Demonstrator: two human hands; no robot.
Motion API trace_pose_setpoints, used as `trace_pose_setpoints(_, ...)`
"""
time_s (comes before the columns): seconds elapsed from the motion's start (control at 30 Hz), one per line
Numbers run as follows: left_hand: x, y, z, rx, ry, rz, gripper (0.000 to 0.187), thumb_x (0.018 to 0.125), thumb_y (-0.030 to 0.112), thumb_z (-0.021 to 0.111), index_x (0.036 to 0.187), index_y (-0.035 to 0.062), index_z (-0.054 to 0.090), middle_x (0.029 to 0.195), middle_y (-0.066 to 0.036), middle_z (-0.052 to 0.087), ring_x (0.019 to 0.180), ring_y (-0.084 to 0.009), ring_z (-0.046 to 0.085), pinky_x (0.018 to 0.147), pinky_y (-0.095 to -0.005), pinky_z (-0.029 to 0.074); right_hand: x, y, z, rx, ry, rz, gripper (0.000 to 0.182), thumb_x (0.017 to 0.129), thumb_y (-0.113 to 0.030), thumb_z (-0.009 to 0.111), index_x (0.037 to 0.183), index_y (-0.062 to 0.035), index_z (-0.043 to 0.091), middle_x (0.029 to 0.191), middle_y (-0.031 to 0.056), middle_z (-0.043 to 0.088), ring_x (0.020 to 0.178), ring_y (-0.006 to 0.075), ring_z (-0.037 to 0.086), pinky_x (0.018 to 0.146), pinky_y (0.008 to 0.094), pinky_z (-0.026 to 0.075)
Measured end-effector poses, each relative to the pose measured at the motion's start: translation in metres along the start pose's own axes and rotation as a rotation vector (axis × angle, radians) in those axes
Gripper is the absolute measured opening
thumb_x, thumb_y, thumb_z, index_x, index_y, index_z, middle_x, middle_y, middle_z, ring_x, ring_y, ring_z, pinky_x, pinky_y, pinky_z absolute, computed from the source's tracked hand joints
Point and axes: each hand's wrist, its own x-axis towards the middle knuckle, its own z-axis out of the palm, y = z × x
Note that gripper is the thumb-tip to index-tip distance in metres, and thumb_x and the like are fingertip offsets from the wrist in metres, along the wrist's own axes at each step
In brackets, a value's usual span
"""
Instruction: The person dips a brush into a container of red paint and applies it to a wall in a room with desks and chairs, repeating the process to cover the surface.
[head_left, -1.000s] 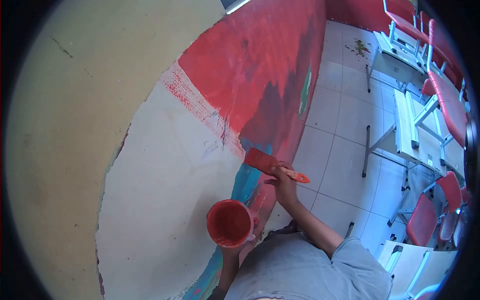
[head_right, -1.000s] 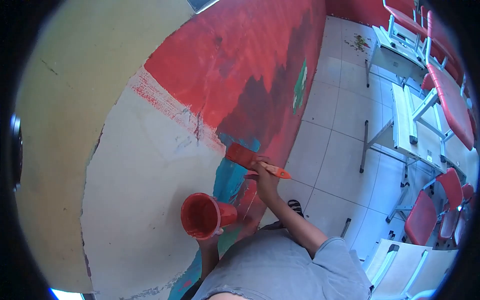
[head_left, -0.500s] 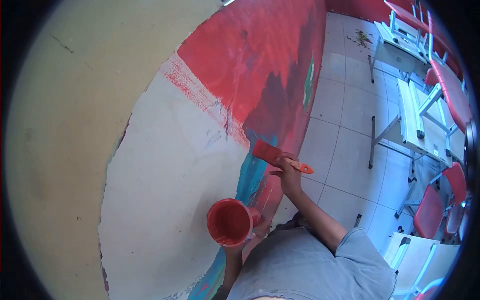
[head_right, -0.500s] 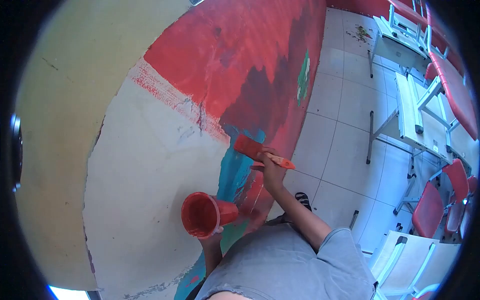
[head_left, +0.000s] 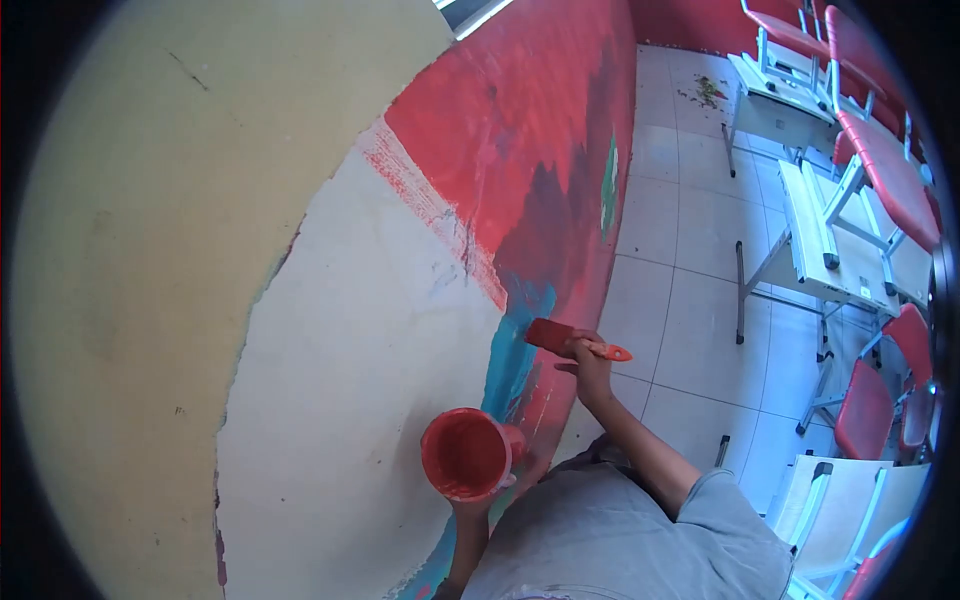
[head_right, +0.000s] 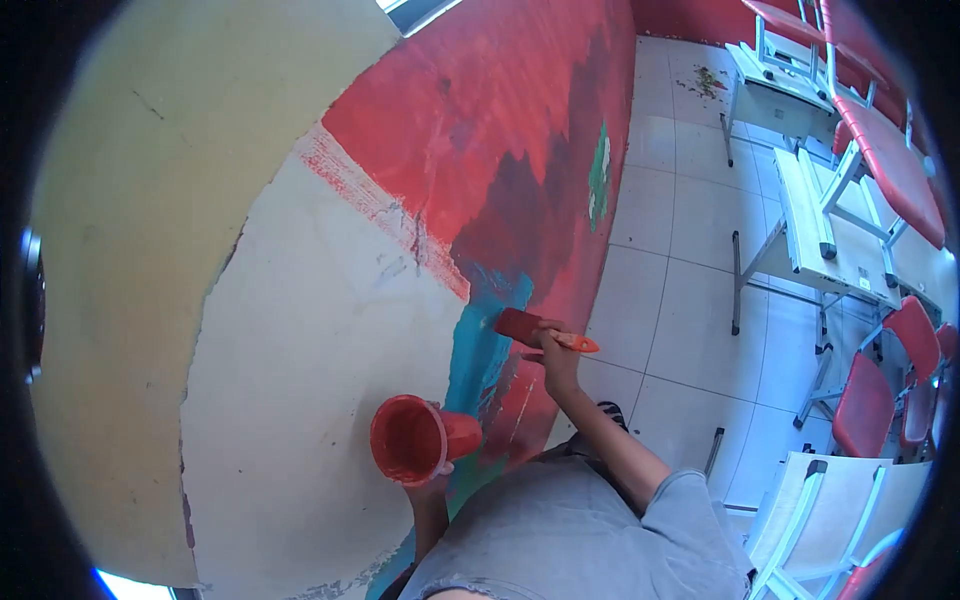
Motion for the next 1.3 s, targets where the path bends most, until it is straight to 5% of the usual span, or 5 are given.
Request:
trace_pose_setpoints(0.23, -0.004, 0.001, -0.007, -0.030, -0.009, -0.003, 0.096, 0.047, 0.021, 0.087, 0.126, 0.0083, 0.034, 0.117, -0.008, 0.049, 0.105, -0.0225, 0.051, 0.087, -0.0371, 0.046, -0.004, -0.062, 0.064, -0.159, -0.119, -0.119, 0.017, 0.076, -0.006, 0.054, 0.092, -0.0006, 0.053, 0.082, 0.0074, 0.056, 0.072, 0.0184, 0.060, 0.054, 0.0293, 0.054)
trace_pose_setpoints(0.63, -0.011, -0.002, -0.016, -0.034, 0.049, -0.002, 0.095, 0.047, 0.019, 0.087, 0.125, 0.0085, 0.034, 0.116, -0.008, 0.050, 0.104, -0.0225, 0.051, 0.086, -0.0369, 0.047, -0.020, -0.162, 0.150, 0.091, -0.297, -0.182, 0.011, 0.077, -0.001, 0.051, 0.087, -0.0038, 0.051, 0.079, 0.0065, 0.055, 0.068, 0.0179, 0.060, 0.057, 0.0333, 0.056)
trace_pose_setpoints(0.83, -0.019, -0.029, -0.031, -0.041, -0.001, -0.051, 0.095, 0.048, 0.017, 0.086, 0.126, 0.0088, 0.033, 0.118, -0.008, 0.048, 0.105, -0.0231, 0.050, 0.087, -0.0374, 0.047, -0.018, -0.112, 0.095, 0.206, -0.173, -0.198, 0.009, 0.078, -0.004, 0.052, 0.087, -0.0039, 0.054, 0.083, 0.0075, 0.055, 0.073, 0.0171, 0.058, 0.054, 0.0331, 0.053)
trace_pose_setpoints(1.0, -0.009, -0.023, -0.028, -0.044, -0.039, -0.030, 0.095, 0.048, 0.016, 0.086, 0.126, 0.0088, 0.033, 0.118, -0.008, 0.048, 0.105, -0.0232, 0.050, 0.087, -0.0375, 0.047, -0.019, -0.059, 0.060, -0.005, 0.013, -0.140, 0.016, 0.077, -0.008, 0.056, 0.091, 0.0001, 0.054, 0.084, 0.0086, 0.055, 0.077, 0.0195, 0.059, 0.060, 0.0340, 0.054)
trace_pose_setpoints(1.3, -0.001, -0.023, -0.022, -0.063, -0.083, -0.023, 0.095, 0.048, 0.015, 0.086, 0.126, 0.0090, 0.033, 0.118, -0.008, 0.048, 0.106, -0.0233, 0.050, 0.087, -0.0377, 0.047, -0.032, -0.156, 0.136, 0.244, -0.299, -0.261, 0.008, 0.077, -0.002, 0.051, 0.085, -0.0049, 0.051, 0.081, 0.0059, 0.055, 0.070, 0.0167, 0.060, 0.052, 0.0327, 0.054)
